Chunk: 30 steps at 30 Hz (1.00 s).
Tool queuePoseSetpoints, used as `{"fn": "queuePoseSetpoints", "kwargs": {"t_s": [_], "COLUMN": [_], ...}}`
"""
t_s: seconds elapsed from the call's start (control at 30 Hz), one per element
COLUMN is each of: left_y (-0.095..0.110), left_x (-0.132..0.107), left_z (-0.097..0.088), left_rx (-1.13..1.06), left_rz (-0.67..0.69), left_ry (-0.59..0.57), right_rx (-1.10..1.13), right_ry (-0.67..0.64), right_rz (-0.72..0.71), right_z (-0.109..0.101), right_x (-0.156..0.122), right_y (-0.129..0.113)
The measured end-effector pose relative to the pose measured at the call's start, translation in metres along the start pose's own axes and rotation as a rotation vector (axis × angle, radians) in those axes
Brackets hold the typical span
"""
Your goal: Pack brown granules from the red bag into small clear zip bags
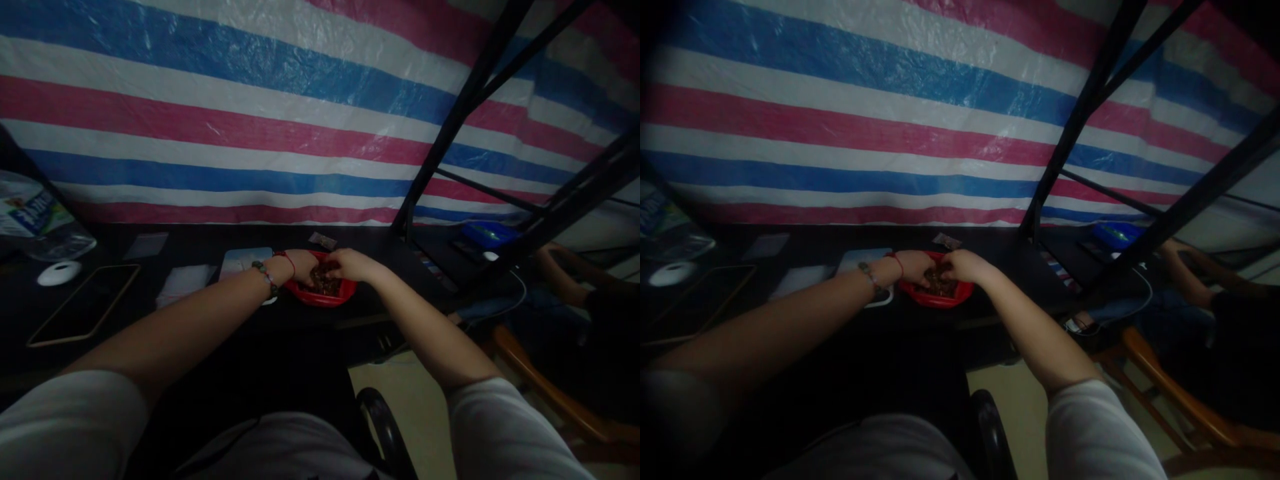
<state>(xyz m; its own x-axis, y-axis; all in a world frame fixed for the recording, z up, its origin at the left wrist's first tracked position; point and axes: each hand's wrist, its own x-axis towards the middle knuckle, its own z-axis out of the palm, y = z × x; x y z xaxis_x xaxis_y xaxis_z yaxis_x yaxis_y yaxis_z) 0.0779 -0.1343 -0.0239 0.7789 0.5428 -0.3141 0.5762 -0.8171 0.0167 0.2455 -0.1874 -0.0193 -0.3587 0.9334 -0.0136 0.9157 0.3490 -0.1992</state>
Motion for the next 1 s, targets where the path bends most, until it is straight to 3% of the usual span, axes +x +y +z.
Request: {"fn": "queuePoseSetpoints", "kwargs": {"t_s": [0.13,0.33,0.47,0.63,0.7,0.8,0.9,1.0], "left_y": [-0.003,0.002,0.004,-0.010,-0.018,-0.029,-0.036,-0.039], "left_x": [-0.005,-0.027,-0.052,-0.085,-0.097,-0.117,-0.140,-0.165], "left_z": [0.004,0.005,0.005,0.015,0.019,0.022,0.021,0.022], "left_rx": [0.021,0.007,-0.069,-0.380,-0.530,-0.756,-0.956,-1.128], "left_rz": [0.011,0.140,0.191,0.165,0.070,-0.092,-0.173,-0.163], "left_ry": [0.074,0.355,0.461,0.601,0.675,0.809,0.878,0.821], "right_rx": [0.047,0.039,0.071,0.239,0.476,0.883,1.172,1.331], "right_ry": [0.184,0.058,0.023,0.135,0.245,0.321,0.238,0.066], "right_rz": [0.058,0.243,0.241,0.293,0.288,0.184,0.052,-0.015], "right_z": [-0.008,0.016,0.029,0.016,0.005,-0.008,-0.009,0.000], "right_x": [0.037,0.088,0.090,0.077,0.070,0.055,0.038,0.024], "right_y": [0.023,0.052,0.063,0.070,0.058,0.013,-0.052,-0.109]}}
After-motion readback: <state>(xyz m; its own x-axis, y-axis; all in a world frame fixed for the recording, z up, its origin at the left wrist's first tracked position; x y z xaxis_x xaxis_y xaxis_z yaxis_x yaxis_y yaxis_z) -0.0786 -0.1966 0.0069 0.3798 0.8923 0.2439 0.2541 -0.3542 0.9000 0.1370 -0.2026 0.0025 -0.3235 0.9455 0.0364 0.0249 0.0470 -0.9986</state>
